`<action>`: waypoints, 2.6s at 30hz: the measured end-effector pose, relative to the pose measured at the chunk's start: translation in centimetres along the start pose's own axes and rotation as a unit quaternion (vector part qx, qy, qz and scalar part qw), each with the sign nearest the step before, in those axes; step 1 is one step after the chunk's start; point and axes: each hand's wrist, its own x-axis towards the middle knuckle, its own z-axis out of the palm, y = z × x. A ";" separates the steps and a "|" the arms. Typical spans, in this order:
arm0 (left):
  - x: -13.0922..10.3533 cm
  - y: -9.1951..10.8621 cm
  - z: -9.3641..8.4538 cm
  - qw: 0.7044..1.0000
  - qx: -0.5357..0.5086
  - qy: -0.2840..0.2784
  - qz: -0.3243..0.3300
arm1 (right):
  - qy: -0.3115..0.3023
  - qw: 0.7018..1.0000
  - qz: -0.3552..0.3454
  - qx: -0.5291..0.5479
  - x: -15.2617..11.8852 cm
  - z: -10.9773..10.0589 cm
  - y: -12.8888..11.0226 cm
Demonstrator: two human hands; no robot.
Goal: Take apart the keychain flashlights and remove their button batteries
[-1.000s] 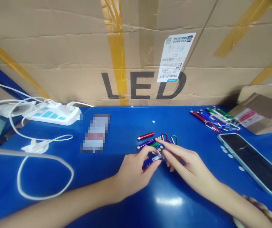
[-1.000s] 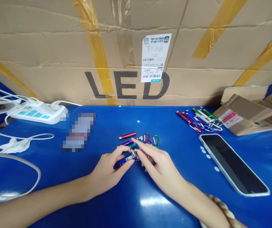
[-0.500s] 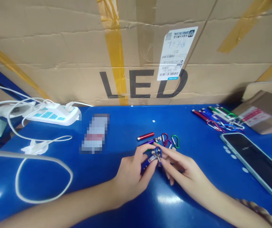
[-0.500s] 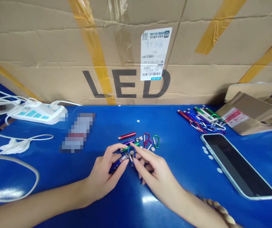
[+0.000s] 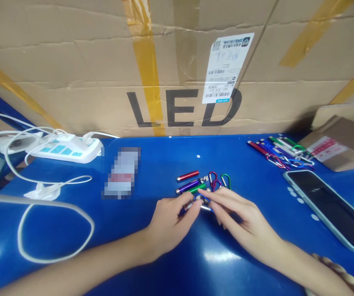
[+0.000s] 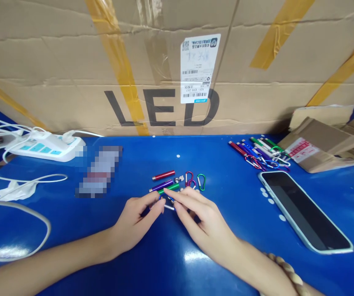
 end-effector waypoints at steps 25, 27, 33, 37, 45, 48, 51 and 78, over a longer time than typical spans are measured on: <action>-0.3 -0.1 0.0 0.996 0.071 -0.004 0.051 | -0.084 0.967 -0.159 -0.182 -0.2 -0.7 1.8; -0.2 -0.1 0.1 0.996 0.076 0.000 0.044 | -0.073 0.964 -0.170 -0.189 -0.1 -0.8 1.8; -0.3 -0.4 0.1 0.994 0.103 0.007 0.047 | -0.082 0.972 -0.140 -0.170 -0.1 -0.6 1.5; -0.2 -0.7 0.3 0.991 0.118 0.011 0.063 | -0.122 0.986 -0.067 -0.093 0.1 -0.5 1.3; -0.3 -1.3 0.7 0.980 0.155 -0.001 0.123 | -0.138 0.985 -0.074 -0.071 0.0 -0.4 1.6; -0.3 -1.3 0.7 0.978 0.165 -0.007 0.129 | -0.137 0.983 -0.089 -0.084 -0.1 -0.5 1.7; -0.3 -1.4 0.7 0.975 0.173 -0.011 0.136 | -0.125 0.982 -0.101 -0.097 -0.1 -0.4 1.6; -0.2 -0.9 0.5 0.976 0.159 0.005 0.145 | 0.045 0.992 -0.043 -0.108 0.1 -0.9 1.6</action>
